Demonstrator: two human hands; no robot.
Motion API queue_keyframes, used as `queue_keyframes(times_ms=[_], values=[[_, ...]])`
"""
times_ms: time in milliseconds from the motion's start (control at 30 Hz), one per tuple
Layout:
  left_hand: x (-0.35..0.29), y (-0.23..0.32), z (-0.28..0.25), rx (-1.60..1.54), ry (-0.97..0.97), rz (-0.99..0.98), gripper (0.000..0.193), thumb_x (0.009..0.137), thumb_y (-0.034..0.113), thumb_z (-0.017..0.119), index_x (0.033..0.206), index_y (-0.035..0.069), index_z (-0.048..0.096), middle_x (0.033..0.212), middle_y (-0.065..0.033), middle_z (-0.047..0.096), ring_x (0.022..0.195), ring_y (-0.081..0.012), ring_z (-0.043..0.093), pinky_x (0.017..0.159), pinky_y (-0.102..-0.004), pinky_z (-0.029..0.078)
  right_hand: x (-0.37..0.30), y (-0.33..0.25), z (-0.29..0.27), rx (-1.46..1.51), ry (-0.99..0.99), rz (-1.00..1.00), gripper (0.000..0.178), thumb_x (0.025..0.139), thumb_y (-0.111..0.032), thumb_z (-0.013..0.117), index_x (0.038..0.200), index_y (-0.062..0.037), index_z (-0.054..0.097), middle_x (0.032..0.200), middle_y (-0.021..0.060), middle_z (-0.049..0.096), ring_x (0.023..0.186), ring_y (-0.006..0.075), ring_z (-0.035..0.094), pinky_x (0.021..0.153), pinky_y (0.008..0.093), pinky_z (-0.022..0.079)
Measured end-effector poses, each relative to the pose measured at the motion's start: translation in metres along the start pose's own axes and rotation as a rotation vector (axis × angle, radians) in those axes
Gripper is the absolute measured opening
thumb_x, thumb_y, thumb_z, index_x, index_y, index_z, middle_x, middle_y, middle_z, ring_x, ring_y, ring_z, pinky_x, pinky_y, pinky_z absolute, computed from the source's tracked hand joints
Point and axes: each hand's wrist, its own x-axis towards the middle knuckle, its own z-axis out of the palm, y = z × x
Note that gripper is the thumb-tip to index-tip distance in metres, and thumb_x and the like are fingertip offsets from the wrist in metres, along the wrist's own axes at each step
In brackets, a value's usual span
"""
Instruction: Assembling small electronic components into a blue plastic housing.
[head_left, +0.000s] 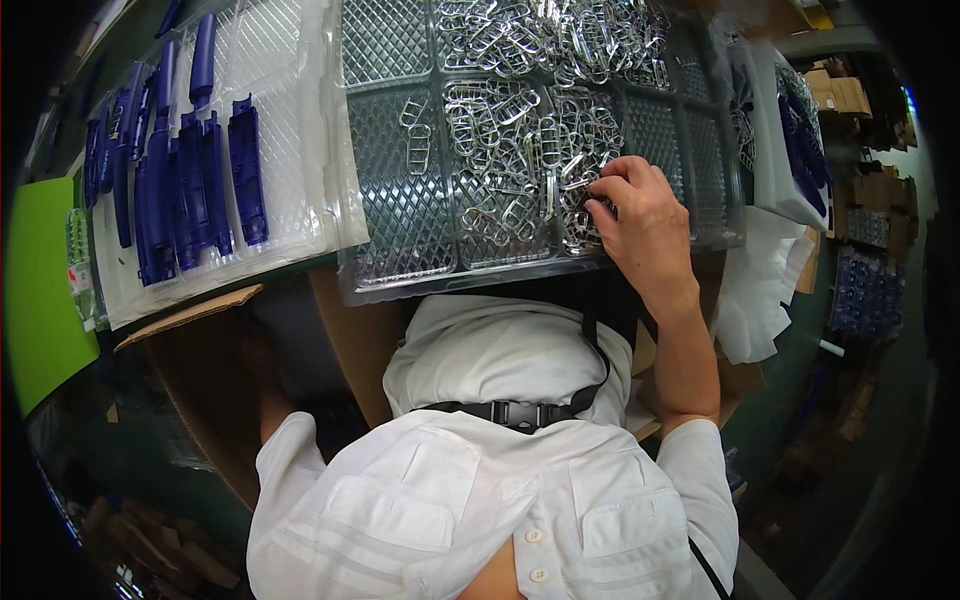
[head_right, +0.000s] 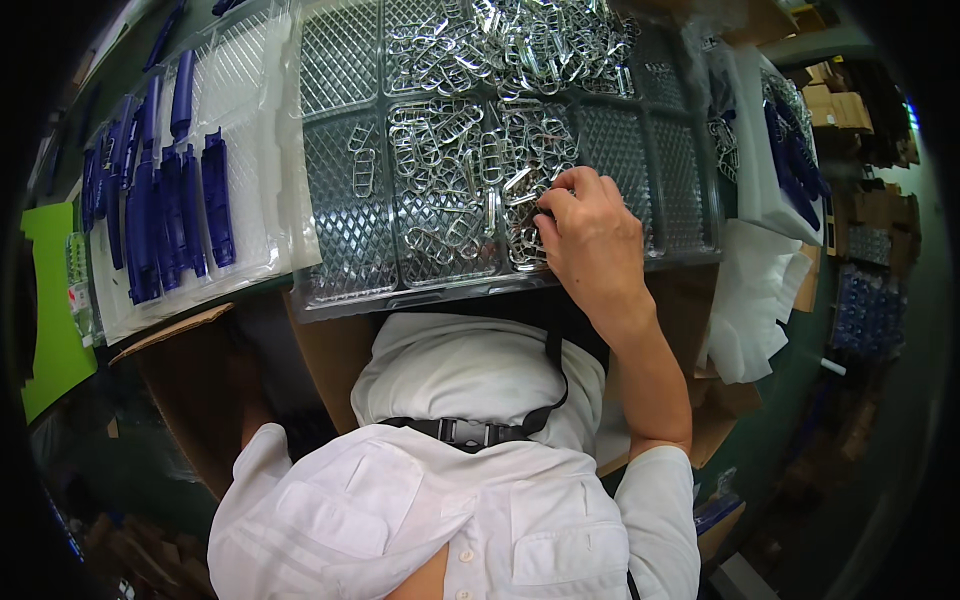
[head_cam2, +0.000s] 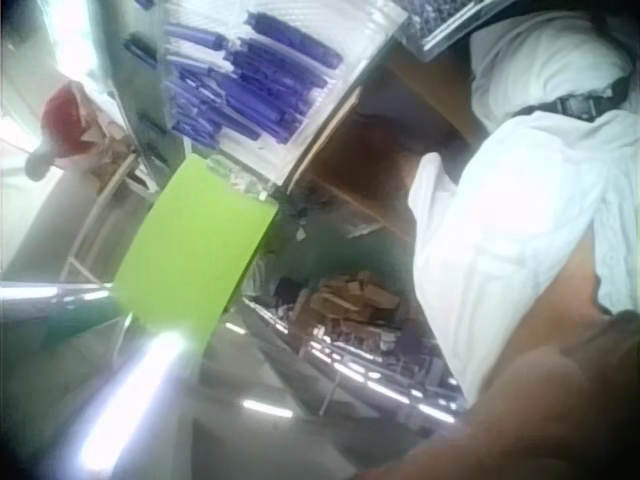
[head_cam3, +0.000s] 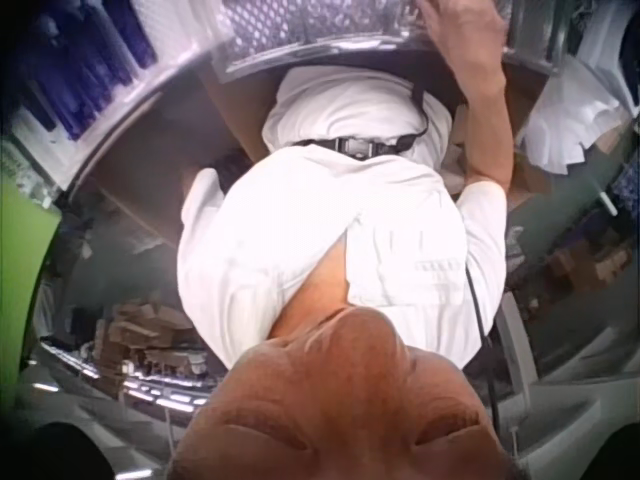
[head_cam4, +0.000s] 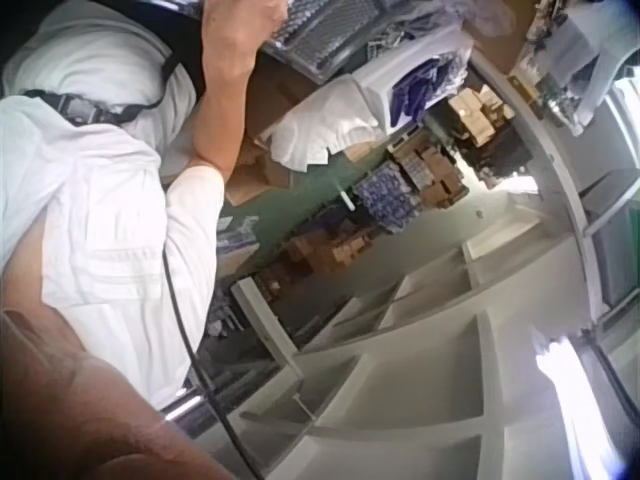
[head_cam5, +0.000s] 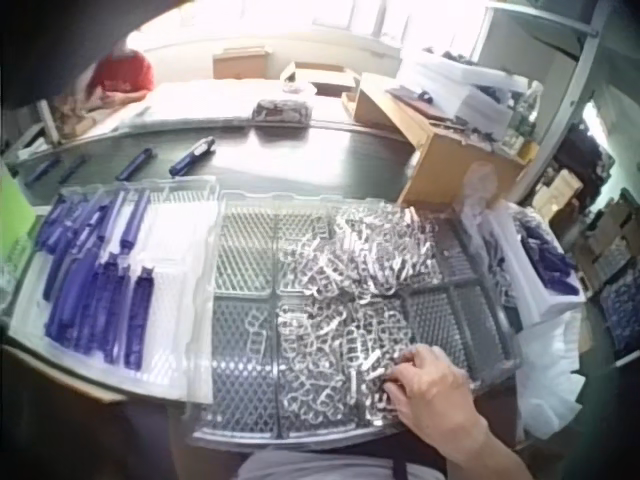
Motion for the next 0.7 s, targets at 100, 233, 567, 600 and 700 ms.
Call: queue_keyframes(times_ms=[100,233,567,600,700], values=[[-0.023,0.018,-0.013,-0.277,0.024,-0.074,0.047,0.098,0.041,0.066,0.124,0.003,0.071,0.113,-0.0221,0.074,0.1,-0.0403,0.072,0.088,-0.0495,0.059,-0.004,0.008,-0.002,0.054,0.001,-0.014,0.02,0.083,-0.009,0.082,0.1,-0.0051,0.071,0.101,0.0074,0.068,0.09,0.0283,0.068,0.075,0.0416,0.057],[-0.077,0.043,-0.041,-0.81,0.07,-0.236,0.035,0.099,0.032,0.065,0.116,0.002,0.069,0.107,-0.0138,0.072,0.092,-0.0317,0.068,0.083,-0.0446,0.057,-0.011,0.013,-0.006,0.364,-0.065,0.194,0.029,0.085,-0.004,0.08,0.111,-0.002,0.067,0.097,0.0084,0.069,0.079,0.0228,0.07,0.071,0.0361,0.057],[-0.216,0.174,-0.318,-2.235,-0.018,-0.399,0.039,0.111,0.036,0.047,0.133,0.005,0.057,0.093,-0.0028,0.057,0.067,-0.0085,0.048,0.059,-0.0268,0.044,0.01,0.057,-0.03,1.217,-0.216,0.305,0.019,0.099,-0.002,0.072,0.118,0.0012,0.073,0.095,0.0007,0.07,0.084,0.0079,0.068,0.076,0.023,0.059],[-0.225,0.195,-0.351,-2.312,-0.088,-0.261,0.047,0.112,0.04,0.044,0.141,0.005,0.052,0.091,-0.0021,0.054,0.066,-0.008,0.045,0.057,-0.0256,0.042,0.012,0.059,-0.035,1.299,-0.212,0.306,0.02,0.098,-0.002,0.072,0.119,0.0016,0.073,0.096,0.001,0.07,0.084,0.0084,0.069,0.076,0.0232,0.059],[-0.236,0.26,-0.424,-2.466,-0.374,0.138,0.073,0.108,0.058,0.05,0.157,0.004,0.039,0.088,-0.0004,0.045,0.062,-0.006,0.04,0.047,-0.0225,0.039,0.01,0.053,-0.06,1.336,-0.136,0.227,0.026,0.097,0.003,0.071,0.123,0.004,0.072,0.096,0.0026,0.07,0.086,0.0095,0.069,0.077,0.0242,0.06]])
